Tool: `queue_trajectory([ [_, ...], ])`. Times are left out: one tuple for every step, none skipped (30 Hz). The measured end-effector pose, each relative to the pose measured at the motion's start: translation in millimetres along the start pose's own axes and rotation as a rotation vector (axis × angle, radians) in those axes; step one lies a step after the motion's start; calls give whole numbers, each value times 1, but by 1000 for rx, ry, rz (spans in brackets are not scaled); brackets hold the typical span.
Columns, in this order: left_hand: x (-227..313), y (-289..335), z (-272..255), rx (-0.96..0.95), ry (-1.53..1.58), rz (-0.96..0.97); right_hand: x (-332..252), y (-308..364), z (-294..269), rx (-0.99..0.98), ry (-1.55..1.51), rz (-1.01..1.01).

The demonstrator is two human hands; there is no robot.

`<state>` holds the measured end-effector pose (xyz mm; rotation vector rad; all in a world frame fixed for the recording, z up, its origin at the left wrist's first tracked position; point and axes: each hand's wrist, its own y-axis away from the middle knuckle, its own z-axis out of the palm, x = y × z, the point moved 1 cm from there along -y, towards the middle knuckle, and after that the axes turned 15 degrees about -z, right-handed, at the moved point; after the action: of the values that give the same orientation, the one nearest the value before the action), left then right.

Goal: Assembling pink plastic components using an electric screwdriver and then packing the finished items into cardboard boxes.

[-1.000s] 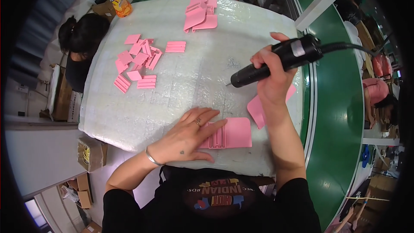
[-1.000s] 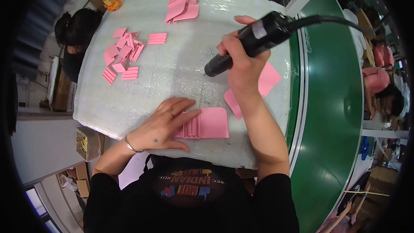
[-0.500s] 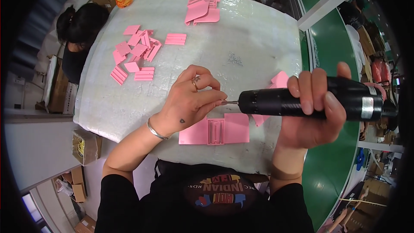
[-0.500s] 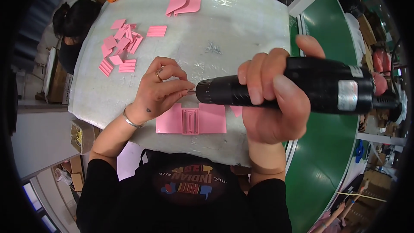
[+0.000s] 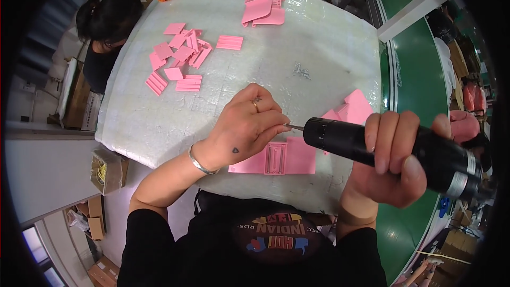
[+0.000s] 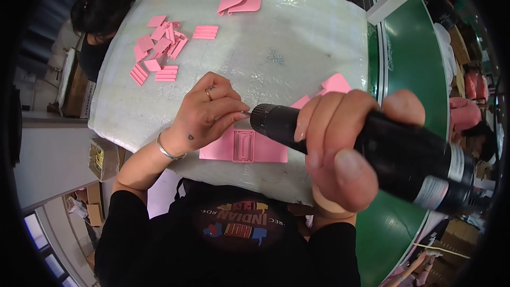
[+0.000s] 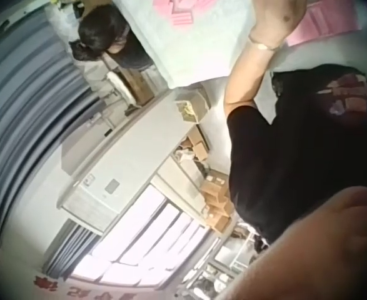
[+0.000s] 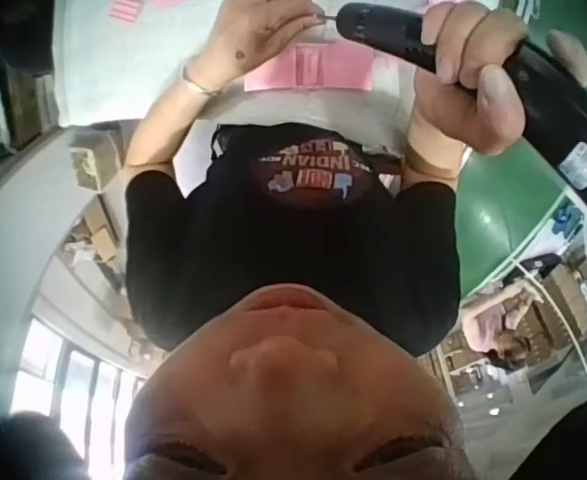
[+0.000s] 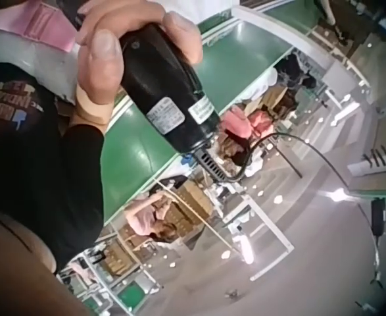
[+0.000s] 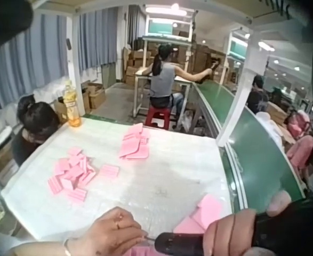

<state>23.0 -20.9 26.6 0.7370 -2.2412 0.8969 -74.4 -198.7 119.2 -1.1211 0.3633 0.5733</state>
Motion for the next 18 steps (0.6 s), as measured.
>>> queue_trajectory([
  [0, -1, 0, -1, -22, 17, -1, 2, 1, -51, 2, -16],
  [-1, -1, -1, -2, -45, 33, -1, 3, 3, -103, 2, -32],
  [-1, 0, -1, 2, -50, 30, -2, 5, 5, -105, -5, -32],
  [-2, 0, -1, -13, -75, 60, -2, 7, 8, -116, 17, -39],
  [-3, 1, -1, -29, -100, 89, -2, 9, 11, -127, 37, -45],
  [-3, -1, -3, -44, -133, 128, -1, 8, 13, -138, 56, -64],
  [-1, -2, -5, -40, -148, 133, -1, 6, 12, -140, 45, -76],
  [1, -3, -7, -65, -137, 131, -3, 3, 7, -245, 4, -84],
  [4, -2, -8, -91, -127, 129, -5, -1, 3, -348, -35, -93],
  [7, -2, -10, -118, -115, 127, -5, -3, 2, -451, -72, -102],
  [8, 1, -13, -114, -129, 122, -3, -4, 4, -453, -86, -107],
  [11, 4, -16, -116, -111, 103, -2, -4, 8, -449, -106, -141],
  [14, 6, -20, -118, -93, 84, 0, -3, 11, -443, -125, -175],
  [15, 7, -23, -120, -75, 64, 1, -2, 14, -437, -145, -209],
  [15, 6, -26, -116, -88, 59, 4, -1, 16, -438, -160, -213],
  [16, 3, -26, -124, -126, 62, 3, 0, 16, -394, -130, -246],
  [18, -1, -26, -132, -165, 66, 2, 0, 16, -350, -102, -279],
  [19, -5, -26, -139, -204, 69, 1, 0, 15, -306, -74, -312],
])
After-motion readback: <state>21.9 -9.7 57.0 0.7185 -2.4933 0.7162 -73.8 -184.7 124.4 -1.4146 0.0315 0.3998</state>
